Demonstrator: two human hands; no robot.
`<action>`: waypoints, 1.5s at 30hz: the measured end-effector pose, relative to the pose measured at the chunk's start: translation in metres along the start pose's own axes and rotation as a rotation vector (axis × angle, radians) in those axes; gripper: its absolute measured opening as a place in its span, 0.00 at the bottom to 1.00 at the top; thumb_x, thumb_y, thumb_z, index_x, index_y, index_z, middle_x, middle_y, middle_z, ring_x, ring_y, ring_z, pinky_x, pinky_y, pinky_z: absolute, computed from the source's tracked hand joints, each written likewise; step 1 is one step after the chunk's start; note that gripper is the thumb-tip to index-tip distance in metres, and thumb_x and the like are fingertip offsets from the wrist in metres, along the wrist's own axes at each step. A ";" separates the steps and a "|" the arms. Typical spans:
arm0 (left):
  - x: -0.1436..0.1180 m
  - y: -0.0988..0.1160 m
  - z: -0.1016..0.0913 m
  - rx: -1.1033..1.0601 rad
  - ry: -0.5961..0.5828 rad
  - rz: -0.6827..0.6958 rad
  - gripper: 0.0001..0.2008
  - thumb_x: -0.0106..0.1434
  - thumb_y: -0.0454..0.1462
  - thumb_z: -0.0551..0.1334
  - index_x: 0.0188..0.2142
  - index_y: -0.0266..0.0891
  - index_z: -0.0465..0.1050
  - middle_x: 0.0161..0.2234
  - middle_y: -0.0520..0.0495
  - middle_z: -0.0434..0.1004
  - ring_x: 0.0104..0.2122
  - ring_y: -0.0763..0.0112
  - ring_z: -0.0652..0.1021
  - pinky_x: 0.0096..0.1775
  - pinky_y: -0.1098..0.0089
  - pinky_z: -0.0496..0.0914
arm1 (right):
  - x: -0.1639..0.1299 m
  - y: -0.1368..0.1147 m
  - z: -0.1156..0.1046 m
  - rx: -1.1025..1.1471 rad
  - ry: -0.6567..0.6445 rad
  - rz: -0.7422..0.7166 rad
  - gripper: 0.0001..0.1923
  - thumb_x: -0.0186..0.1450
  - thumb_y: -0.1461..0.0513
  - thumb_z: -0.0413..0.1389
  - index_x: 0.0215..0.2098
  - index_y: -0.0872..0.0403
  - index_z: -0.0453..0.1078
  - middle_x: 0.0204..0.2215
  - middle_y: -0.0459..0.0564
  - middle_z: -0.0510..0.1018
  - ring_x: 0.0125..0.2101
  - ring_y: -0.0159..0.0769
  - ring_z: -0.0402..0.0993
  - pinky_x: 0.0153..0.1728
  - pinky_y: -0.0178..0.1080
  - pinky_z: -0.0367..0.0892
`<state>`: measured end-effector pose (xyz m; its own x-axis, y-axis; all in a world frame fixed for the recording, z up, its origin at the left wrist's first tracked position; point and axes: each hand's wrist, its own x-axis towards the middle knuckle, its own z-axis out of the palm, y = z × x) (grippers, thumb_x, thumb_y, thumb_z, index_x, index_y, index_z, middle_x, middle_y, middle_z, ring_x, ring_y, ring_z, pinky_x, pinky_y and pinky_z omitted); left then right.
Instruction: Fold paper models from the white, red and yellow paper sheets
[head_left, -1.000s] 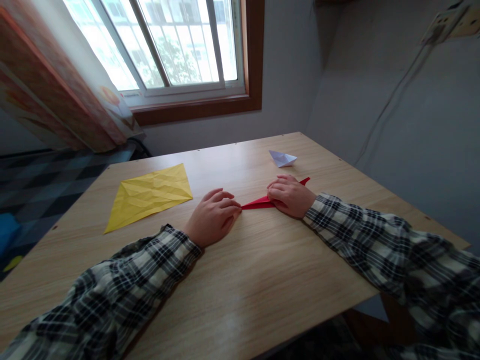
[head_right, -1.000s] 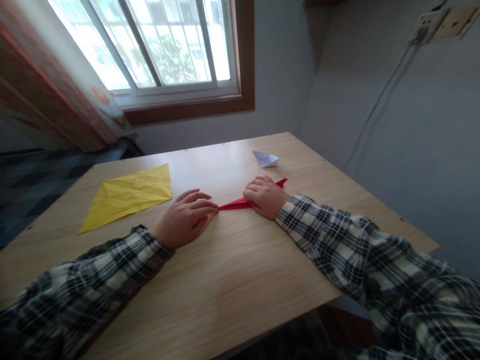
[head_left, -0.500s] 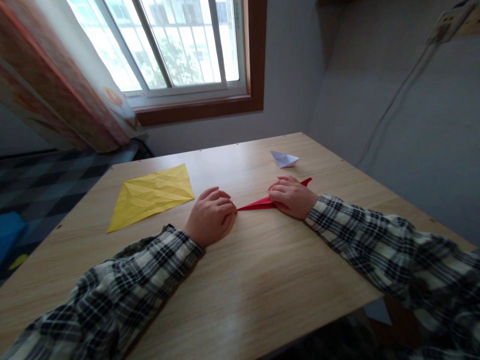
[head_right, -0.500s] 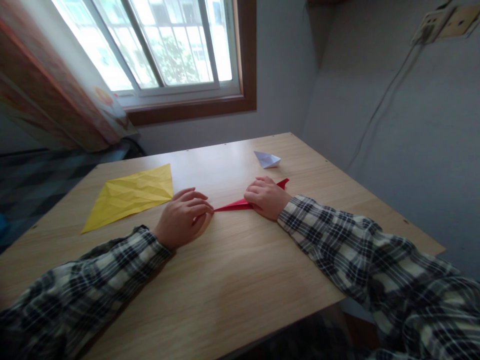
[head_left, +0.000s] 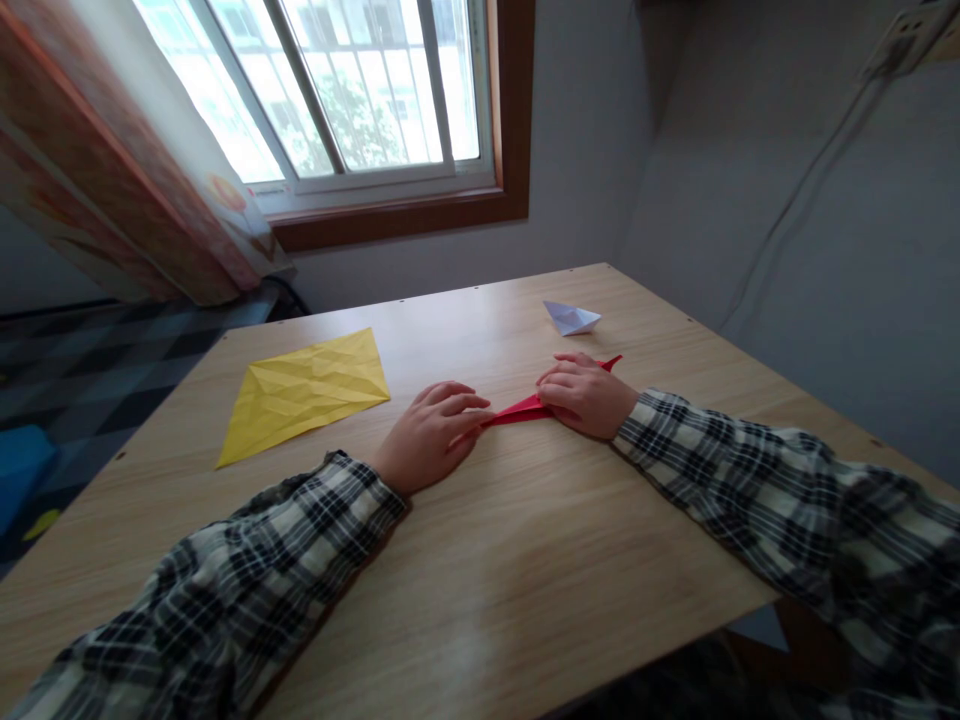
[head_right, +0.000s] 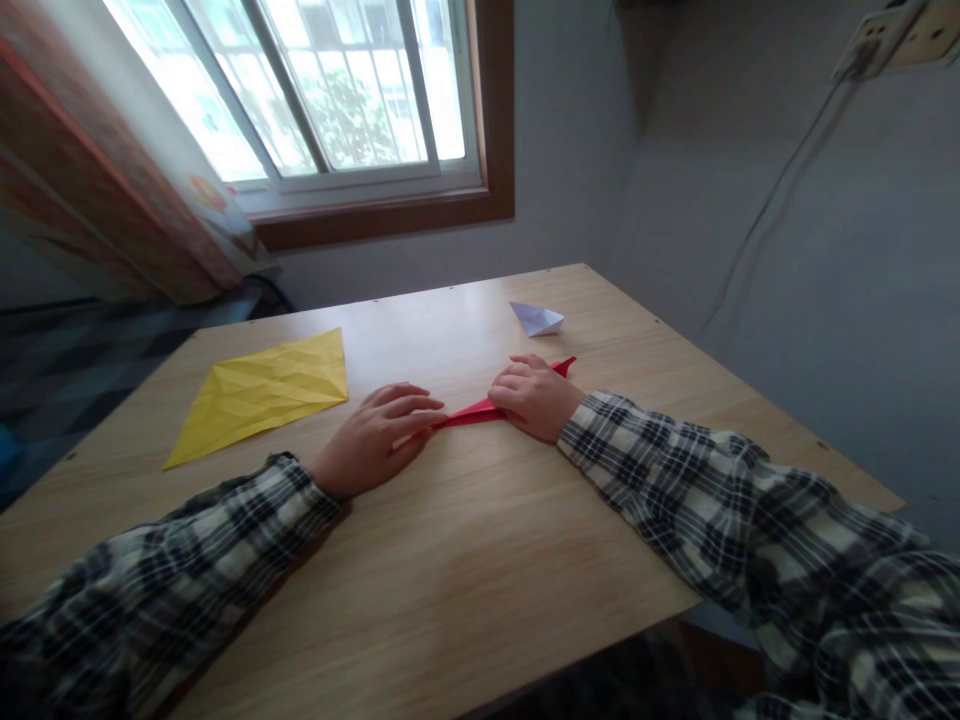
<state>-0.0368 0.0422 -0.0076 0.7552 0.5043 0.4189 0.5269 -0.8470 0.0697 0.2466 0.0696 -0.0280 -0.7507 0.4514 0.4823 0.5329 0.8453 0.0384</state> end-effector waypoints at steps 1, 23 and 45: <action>0.000 -0.001 0.000 -0.011 -0.003 0.004 0.13 0.68 0.35 0.57 0.49 0.46 0.76 0.48 0.47 0.79 0.51 0.61 0.73 0.53 0.55 0.69 | 0.000 0.000 0.000 0.008 0.001 -0.001 0.09 0.67 0.65 0.50 0.38 0.52 0.73 0.40 0.53 0.81 0.44 0.41 0.74 0.58 0.51 0.56; 0.004 0.000 -0.003 -0.062 -0.083 0.066 0.14 0.69 0.35 0.55 0.49 0.42 0.77 0.45 0.44 0.80 0.47 0.64 0.76 0.51 0.61 0.72 | -0.006 -0.029 -0.025 0.064 -0.310 0.175 0.18 0.68 0.54 0.53 0.50 0.58 0.71 0.55 0.62 0.75 0.56 0.49 0.70 0.58 0.55 0.58; 0.004 0.007 -0.005 -0.098 -0.163 0.226 0.17 0.69 0.37 0.54 0.56 0.42 0.71 0.55 0.47 0.76 0.56 0.61 0.72 0.58 0.56 0.67 | -0.008 -0.015 -0.009 0.342 -0.375 0.102 0.35 0.68 0.43 0.48 0.67 0.53 0.58 0.68 0.57 0.54 0.68 0.47 0.49 0.66 0.54 0.48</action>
<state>-0.0315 0.0376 -0.0010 0.9062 0.3142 0.2829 0.3038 -0.9493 0.0811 0.2482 0.0508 -0.0251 -0.8233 0.5549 0.1197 0.4996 0.8084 -0.3113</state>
